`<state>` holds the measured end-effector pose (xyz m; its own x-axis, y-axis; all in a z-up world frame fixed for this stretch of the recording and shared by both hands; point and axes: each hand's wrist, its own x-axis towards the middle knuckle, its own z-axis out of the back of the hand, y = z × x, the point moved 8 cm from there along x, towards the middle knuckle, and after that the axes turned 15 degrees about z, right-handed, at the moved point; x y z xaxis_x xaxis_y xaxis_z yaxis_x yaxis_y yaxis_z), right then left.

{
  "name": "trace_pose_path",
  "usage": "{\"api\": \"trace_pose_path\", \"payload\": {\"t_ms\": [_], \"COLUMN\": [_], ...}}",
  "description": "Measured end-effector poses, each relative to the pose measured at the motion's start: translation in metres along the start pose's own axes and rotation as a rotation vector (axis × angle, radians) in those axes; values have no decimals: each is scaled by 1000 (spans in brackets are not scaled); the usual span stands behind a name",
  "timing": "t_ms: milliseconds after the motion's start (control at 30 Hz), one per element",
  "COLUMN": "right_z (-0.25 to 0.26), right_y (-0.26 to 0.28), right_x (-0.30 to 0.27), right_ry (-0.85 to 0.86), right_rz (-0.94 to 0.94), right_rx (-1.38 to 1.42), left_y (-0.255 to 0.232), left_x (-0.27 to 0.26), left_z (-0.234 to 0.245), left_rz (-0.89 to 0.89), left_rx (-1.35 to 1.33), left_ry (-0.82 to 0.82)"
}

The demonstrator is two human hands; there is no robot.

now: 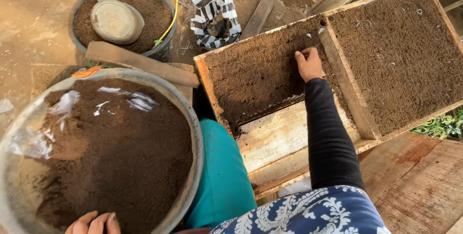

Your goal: The person scoops dark soil from a large basin and fills small, clear plastic packets with it. They then place the filled packets into a wooden tray that is already partially filled with soil.

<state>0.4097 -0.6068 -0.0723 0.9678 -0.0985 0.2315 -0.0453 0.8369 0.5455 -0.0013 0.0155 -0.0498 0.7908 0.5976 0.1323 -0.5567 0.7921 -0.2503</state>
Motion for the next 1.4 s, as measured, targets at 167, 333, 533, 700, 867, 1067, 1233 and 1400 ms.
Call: {"api": "trace_pose_path", "payload": {"t_ms": [167,333,533,700,867,1067,1233,1400], "right_z": [21,-87,-228,-211,-143,-114,-112,-109], "right_y": [180,373,428,408,396,413,416,424], "right_x": [-13,-89,-126,-129,-200,-289,-321,-332], "right_ry": [-96,353,750,655,451,471,549,586], "right_rz": [191,529,661,519,-218,-480,-486,-476], "right_rx": [6,183,-61,-99,1104,1443,1471,1458], "left_y": [-16,-13,-15,-15,-15,-92,-93,-72], "left_x": [-4,-2,4,3,14,1,-2,5], "left_z": [35,42,55,60,34,-2,-34,-24], "left_rz": [-139,-19,-22,-23,27,504,677,680], "left_rx": [-55,-156,-323,-406,-662,-1540,-1870,-1944], "left_ry": [-297,-160,-135,-81,81,1049,1104,986]}}
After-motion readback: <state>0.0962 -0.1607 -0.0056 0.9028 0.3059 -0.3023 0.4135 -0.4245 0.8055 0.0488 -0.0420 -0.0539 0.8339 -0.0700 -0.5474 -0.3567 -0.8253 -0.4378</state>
